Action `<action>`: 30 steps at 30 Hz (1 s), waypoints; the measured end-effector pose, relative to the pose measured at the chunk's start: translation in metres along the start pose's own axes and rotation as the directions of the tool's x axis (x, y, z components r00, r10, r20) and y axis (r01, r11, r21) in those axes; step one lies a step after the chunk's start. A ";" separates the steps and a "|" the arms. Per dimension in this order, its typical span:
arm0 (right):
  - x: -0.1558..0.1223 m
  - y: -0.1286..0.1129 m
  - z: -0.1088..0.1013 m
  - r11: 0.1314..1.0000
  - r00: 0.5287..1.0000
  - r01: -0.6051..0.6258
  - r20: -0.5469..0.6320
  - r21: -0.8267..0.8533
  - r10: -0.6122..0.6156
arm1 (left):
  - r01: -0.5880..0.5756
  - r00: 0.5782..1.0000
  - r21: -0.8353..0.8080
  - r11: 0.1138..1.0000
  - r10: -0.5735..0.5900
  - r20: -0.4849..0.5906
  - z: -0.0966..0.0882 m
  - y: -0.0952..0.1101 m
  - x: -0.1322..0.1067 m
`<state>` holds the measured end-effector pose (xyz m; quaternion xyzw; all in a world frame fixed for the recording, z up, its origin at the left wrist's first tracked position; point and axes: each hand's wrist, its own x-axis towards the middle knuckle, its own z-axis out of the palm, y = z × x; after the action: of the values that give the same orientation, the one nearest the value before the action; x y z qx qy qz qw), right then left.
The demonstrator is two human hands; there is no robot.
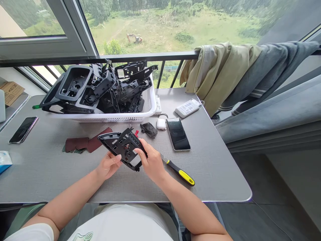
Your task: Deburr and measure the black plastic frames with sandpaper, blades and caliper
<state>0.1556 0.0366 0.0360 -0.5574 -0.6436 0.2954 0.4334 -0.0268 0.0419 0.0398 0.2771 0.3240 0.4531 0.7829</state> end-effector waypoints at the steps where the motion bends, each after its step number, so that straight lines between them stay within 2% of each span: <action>1: 0.000 0.000 0.000 1.000 1.000 -0.004 0.000 0.008 0.004 | 0.001 1.000 0.000 1.000 -0.001 0.003 0.000 0.000 0.000; 7: 0.002 -0.002 0.001 0.994 0.997 -0.077 0.019 0.079 0.076 | 0.006 1.000 0.010 1.000 -0.006 -0.019 0.000 0.002 0.000; 12: 0.010 0.005 -0.003 0.990 0.987 -0.139 -0.079 0.018 0.140 | -0.008 0.984 -0.066 0.998 -0.004 -0.181 -0.009 0.013 0.000; 13: 0.012 0.006 -0.005 0.988 0.987 -0.151 -0.054 -0.034 0.149 | -0.028 0.974 -0.096 0.995 0.006 -0.225 -0.012 0.016 0.001; 15: 0.013 0.007 -0.006 0.972 0.982 -0.143 0.096 -0.184 0.163 | -0.063 0.951 -0.144 0.988 0.015 -0.310 -0.016 0.023 0.002; 18: 0.010 0.005 -0.001 0.917 0.905 -0.034 0.377 -0.396 0.196 | -0.107 0.906 -0.192 0.976 0.016 -0.423 -0.018 0.033 0.003; 20: 0.006 0.004 0.005 0.900 0.859 0.032 0.472 -0.436 0.198 | -0.124 0.885 -0.217 0.968 0.009 -0.465 -0.016 0.036 0.004; 24: 0.002 0.002 0.011 0.903 0.842 0.075 0.512 -0.423 0.169 | -0.081 0.888 -0.247 0.966 -0.043 -0.458 -0.011 0.038 0.005; 27: 0.008 0.001 0.009 0.872 0.873 0.133 0.473 -0.470 0.122 | -0.031 0.892 -0.248 0.968 -0.085 -0.443 -0.009 0.036 0.006; 30: 0.023 -0.001 0.007 0.807 0.897 0.205 0.437 -0.554 0.072 | 0.031 0.902 -0.247 0.968 -0.134 -0.411 -0.009 0.033 0.007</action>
<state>0.1493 0.0597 0.0393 -0.5589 -0.8031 0.1837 0.0946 -0.0489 0.0636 0.0563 0.0633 0.4423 0.5037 0.7393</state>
